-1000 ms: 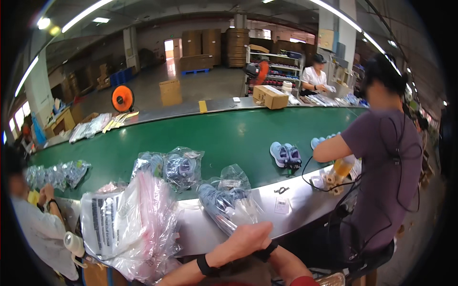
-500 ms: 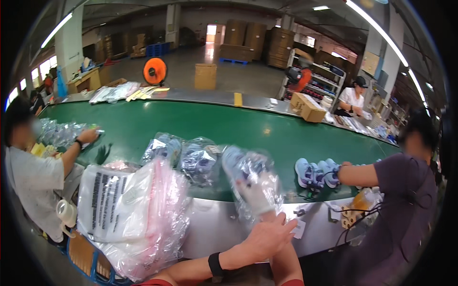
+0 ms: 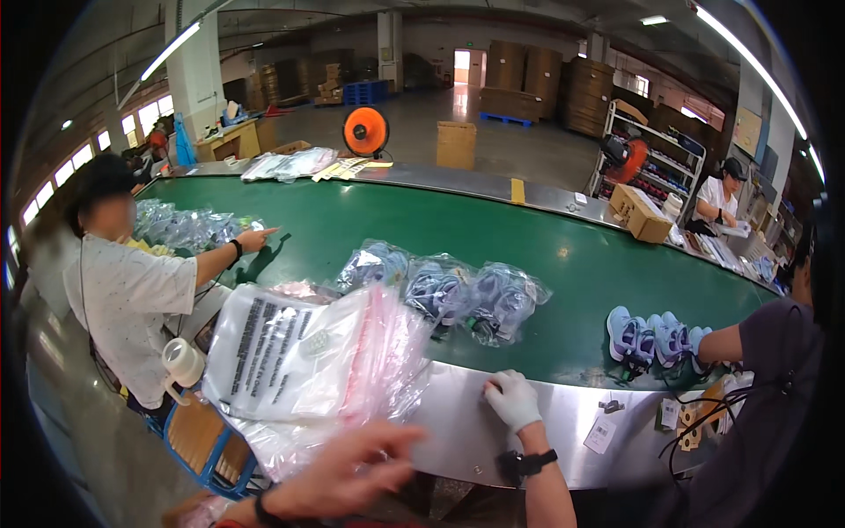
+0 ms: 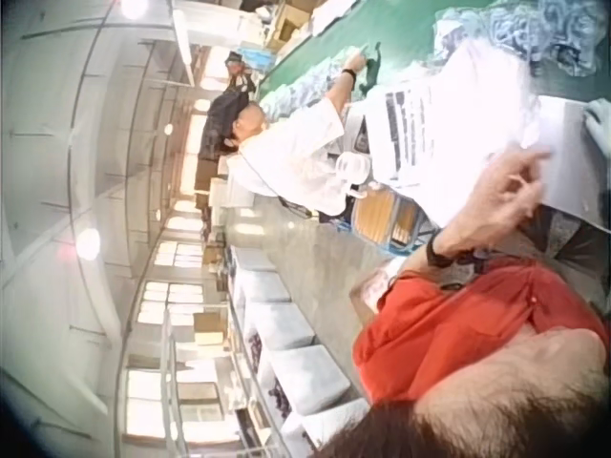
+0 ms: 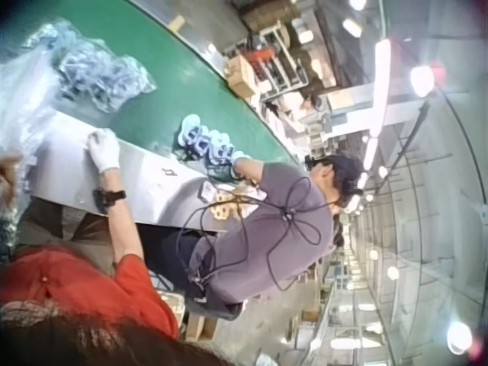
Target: The person places pairs of light blue and purple shoes into clear plastic bags at a factory assembly line. They handle the shoes and bags by hand, sealing the bags and moving them along the green conveyor belt.
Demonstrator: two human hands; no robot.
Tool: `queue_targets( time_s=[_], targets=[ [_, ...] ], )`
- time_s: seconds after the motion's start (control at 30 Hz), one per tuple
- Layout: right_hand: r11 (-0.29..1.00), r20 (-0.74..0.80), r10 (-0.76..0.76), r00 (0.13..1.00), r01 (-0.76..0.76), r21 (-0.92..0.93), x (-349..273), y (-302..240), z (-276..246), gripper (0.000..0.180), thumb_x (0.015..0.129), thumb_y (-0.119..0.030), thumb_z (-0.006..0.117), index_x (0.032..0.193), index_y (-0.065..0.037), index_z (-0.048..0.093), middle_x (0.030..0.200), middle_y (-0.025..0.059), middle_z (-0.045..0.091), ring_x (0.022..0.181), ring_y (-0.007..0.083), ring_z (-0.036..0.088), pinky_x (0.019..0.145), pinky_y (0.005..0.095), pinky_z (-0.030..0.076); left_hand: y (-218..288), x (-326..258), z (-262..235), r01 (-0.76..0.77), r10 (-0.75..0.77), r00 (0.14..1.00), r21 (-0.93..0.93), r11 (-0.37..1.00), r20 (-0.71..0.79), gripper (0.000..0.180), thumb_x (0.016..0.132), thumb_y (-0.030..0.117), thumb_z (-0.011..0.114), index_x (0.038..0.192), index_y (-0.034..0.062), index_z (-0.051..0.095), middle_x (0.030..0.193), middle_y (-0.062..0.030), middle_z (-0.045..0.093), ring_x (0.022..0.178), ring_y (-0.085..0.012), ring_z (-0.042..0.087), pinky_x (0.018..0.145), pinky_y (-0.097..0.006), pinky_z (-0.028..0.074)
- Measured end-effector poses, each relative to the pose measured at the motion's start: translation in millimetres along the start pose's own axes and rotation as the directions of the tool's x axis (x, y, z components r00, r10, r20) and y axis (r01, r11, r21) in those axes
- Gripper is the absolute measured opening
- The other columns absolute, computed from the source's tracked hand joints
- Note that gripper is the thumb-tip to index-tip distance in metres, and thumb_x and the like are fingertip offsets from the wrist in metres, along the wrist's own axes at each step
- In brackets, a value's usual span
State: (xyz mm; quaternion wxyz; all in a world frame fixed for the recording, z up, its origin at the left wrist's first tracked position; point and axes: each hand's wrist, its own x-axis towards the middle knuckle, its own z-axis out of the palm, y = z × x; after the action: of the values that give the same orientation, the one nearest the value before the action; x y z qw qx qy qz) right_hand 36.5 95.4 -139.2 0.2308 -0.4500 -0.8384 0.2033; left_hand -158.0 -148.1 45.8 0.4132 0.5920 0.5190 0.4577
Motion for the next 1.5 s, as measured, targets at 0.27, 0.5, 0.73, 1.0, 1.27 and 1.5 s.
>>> queue_targets(
  time_s=[0.27, 0.5, 0.73, 1.0, 1.27, 1.5],
  targets=[
    [1.000, 0.001, 0.014, 1.000, -0.014, 0.024, -40, -25, -26, 0.022, 0.081, -0.029, 0.060, 0.086, -0.009, 0.066, 0.093, 0.0130, 0.062, 0.088, 0.0325, 0.059, 0.076, 0.0416, 0.048, -53, 78, -98, 0.425, -0.285, 0.905, 0.621, 0.658, -0.317, 0.062, 0.086, 0.050, 0.053, 0.112, -0.0060, 0.053, 0.081, -0.0185, 0.062, 0.071, -0.0283, 0.063, 0.062, -0.037, 0.051],
    [0.998, 0.056, 0.011, 0.998, -0.014, 0.057, -61, -28, -16, 0.021, 0.081, -0.027, 0.060, 0.087, -0.008, 0.066, 0.094, 0.0134, 0.062, 0.090, 0.0324, 0.059, 0.078, 0.0398, 0.047, -100, 91, -101, 0.322, -0.231, 0.947, 0.692, 0.646, -0.224, 0.051, 0.086, 0.045, 0.049, 0.103, -0.0034, 0.052, 0.091, -0.0227, 0.064, 0.086, -0.0365, 0.063, 0.074, -0.044, 0.049],
    [0.981, 0.017, 0.015, 1.000, -0.018, 0.195, -52, -37, -9, 0.019, 0.082, -0.023, 0.061, 0.089, -0.007, 0.067, 0.093, 0.0140, 0.062, 0.082, 0.0312, 0.061, 0.071, 0.0378, 0.049, -140, 86, -124, 0.163, -0.056, 0.976, 0.526, 0.835, -0.212, 0.028, 0.084, 0.028, 0.060, 0.084, 0.0030, 0.048, 0.073, -0.0120, 0.058, 0.068, -0.0246, 0.059, 0.063, -0.037, 0.047],
    [0.895, -0.059, -0.051, 0.997, 0.072, 0.441, -37, -108, -67, 0.013, 0.086, -0.008, 0.058, 0.092, -0.001, 0.066, 0.084, 0.0081, 0.062, 0.068, 0.0117, 0.058, 0.061, 0.0232, 0.045, -145, 72, -147, 0.137, -0.199, 0.973, -0.396, 0.908, -0.120, 0.011, 0.089, 0.015, 0.059, 0.094, 0.0067, 0.055, 0.087, -0.0010, 0.059, 0.071, -0.0068, 0.057, 0.062, -0.022, 0.048],
    [0.724, -0.050, -0.683, 0.729, 0.684, 0.086, 2, -252, -80, 0.026, 0.078, -0.016, 0.064, 0.100, -0.002, 0.063, 0.096, 0.0143, 0.063, 0.088, 0.0283, 0.062, 0.078, 0.0373, 0.048, -143, 49, -183, 0.113, -0.147, 0.989, -0.654, 0.748, 0.003, 0.022, 0.090, 0.014, 0.060, 0.111, 0.0061, 0.058, 0.101, -0.0021, 0.063, 0.089, -0.0103, 0.062, 0.077, -0.025, 0.052],
    [0.615, 0.019, -0.785, 0.620, 0.782, -0.099, 15, -290, 1, 0.042, 0.074, -0.024, 0.066, 0.107, 0.001, 0.057, 0.120, 0.0193, 0.053, 0.115, 0.0339, 0.049, 0.098, 0.0443, 0.037, -101, 27, -174, 0.238, -0.136, 0.971, -0.870, 0.432, 0.198, 0.034, 0.097, 0.031, 0.048, 0.114, 0.0023, 0.056, 0.105, -0.0059, 0.062, 0.095, -0.0146, 0.061, 0.081, -0.029, 0.052]
  ],
)
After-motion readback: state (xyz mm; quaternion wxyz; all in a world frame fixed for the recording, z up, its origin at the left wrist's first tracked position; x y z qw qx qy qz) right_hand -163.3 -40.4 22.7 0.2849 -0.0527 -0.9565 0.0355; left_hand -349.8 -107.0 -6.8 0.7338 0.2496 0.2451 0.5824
